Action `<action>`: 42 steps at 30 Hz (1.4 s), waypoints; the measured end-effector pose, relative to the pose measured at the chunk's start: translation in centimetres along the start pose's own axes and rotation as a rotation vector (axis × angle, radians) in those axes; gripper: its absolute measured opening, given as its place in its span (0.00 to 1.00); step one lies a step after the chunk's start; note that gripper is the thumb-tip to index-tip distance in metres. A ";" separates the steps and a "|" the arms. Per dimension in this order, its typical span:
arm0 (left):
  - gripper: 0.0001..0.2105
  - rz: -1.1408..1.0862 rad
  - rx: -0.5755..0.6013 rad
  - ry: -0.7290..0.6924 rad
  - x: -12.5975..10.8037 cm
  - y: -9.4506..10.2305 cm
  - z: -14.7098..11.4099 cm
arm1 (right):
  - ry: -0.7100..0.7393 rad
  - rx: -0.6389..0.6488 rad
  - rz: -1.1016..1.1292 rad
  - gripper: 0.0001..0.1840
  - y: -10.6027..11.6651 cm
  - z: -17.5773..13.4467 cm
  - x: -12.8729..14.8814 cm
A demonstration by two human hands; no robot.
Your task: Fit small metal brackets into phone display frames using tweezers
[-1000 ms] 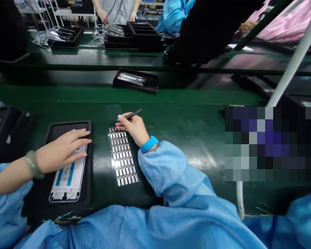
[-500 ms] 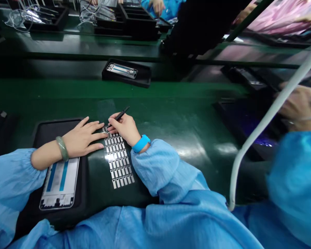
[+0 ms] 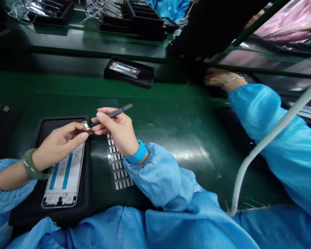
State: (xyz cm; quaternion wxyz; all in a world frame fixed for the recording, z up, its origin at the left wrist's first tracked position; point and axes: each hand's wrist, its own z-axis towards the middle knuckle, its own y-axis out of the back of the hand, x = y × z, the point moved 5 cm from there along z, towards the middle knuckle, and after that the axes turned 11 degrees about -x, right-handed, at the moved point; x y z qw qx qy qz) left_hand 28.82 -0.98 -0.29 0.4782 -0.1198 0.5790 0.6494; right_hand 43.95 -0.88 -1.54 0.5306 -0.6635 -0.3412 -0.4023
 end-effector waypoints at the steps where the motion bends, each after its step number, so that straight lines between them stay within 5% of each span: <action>1: 0.14 -0.026 -0.029 0.040 0.0 0.6 -0.3 | -0.004 0.031 0.006 0.15 -0.8 -0.2 -0.2; 5: 0.10 -0.060 -0.058 0.166 0.4 2.3 -1.2 | 0.018 0.167 -0.053 0.14 -3.5 -0.7 -0.6; 12: 0.14 0.127 0.166 0.189 2.5 4.2 -2.9 | -0.017 0.251 -0.127 0.12 -4.7 -0.8 -1.2; 19: 0.29 0.423 0.188 -0.238 5.3 4.2 -6.1 | -0.144 0.124 -0.027 0.12 -3.0 0.3 -2.3; 24: 0.23 0.528 0.076 -0.262 4.8 3.3 -7.8 | -0.259 0.125 -0.066 0.12 -3.6 -0.3 -4.8; 29: 0.19 0.556 -0.070 -0.165 4.3 2.7 -8.5 | -0.212 0.110 -0.182 0.18 -4.0 0.1 -6.4; 42: 0.18 0.568 -0.099 -0.191 4.5 2.3 -8.5 | -0.017 0.198 -0.499 0.14 -4.2 -0.2 -6.9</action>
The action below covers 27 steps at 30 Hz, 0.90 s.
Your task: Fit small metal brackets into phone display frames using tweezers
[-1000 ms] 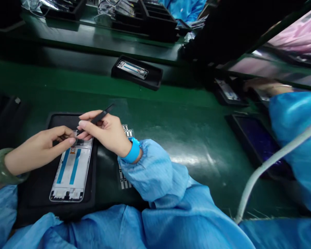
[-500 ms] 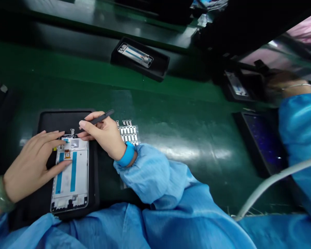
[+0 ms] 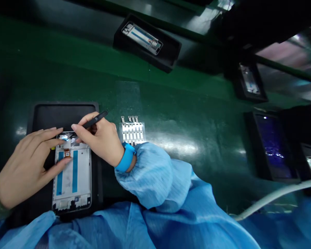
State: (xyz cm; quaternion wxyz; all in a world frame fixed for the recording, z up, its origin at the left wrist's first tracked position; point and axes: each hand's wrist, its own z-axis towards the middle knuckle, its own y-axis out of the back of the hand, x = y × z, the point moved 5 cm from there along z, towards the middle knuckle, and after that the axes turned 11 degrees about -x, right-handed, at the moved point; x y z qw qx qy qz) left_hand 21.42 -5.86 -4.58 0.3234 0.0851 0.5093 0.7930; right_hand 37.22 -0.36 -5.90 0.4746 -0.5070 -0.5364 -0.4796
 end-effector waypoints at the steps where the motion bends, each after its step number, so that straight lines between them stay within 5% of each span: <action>1: 0.18 0.001 0.001 0.002 0.0 0.0 0.0 | 0.007 -0.001 -0.012 0.14 0.0 0.0 0.0; 27: 0.18 -0.025 -0.007 0.005 0.0 -0.1 0.0 | 0.056 0.015 -0.066 0.13 0.0 -0.1 0.3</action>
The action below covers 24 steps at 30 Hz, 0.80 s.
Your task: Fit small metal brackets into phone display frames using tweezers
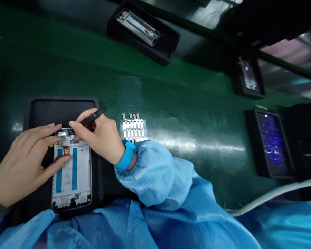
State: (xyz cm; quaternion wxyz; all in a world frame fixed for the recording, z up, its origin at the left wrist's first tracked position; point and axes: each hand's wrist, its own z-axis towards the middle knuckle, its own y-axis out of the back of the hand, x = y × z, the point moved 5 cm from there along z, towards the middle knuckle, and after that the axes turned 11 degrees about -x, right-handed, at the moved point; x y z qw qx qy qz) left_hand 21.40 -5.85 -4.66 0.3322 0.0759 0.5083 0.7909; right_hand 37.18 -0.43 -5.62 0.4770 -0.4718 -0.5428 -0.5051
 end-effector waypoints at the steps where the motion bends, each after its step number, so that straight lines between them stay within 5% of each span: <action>1: 0.18 -0.001 0.001 0.001 0.0 0.0 0.0 | 0.004 0.001 -0.001 0.13 0.0 0.0 0.0; 24: 0.17 0.006 0.004 -0.031 -0.2 0.1 0.2 | 0.026 -0.015 -0.046 0.13 0.0 -0.1 0.0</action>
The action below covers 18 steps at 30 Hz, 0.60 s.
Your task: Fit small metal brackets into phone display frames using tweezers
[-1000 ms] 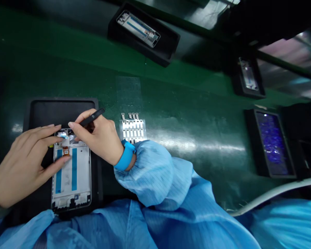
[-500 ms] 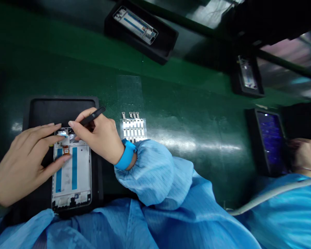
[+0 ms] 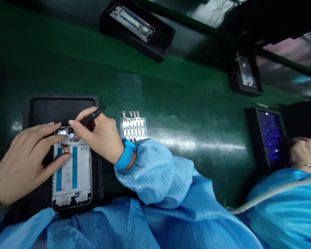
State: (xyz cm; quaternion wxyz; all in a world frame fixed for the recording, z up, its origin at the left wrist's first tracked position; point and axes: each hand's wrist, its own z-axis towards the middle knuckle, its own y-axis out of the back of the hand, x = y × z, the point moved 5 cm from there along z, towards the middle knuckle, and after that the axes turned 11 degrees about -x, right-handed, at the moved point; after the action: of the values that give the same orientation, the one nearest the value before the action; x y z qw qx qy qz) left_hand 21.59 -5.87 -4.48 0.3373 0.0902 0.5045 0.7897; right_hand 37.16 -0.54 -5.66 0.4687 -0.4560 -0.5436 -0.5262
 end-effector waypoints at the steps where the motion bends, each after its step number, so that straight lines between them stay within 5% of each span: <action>1: 0.18 -0.006 -0.005 0.002 0.0 0.0 0.0 | -0.008 -0.001 0.013 0.13 0.0 0.0 0.0; 18: 0.17 0.071 0.016 -0.034 -0.3 0.1 0.2 | 0.096 -0.032 -0.040 0.10 0.1 0.0 0.2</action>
State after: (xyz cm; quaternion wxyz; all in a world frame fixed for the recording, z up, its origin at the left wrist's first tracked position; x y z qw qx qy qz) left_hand 21.92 -5.93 -4.22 0.3167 0.1244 0.5013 0.7955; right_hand 37.20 -0.52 -5.45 0.4762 -0.4266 -0.5213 -0.5653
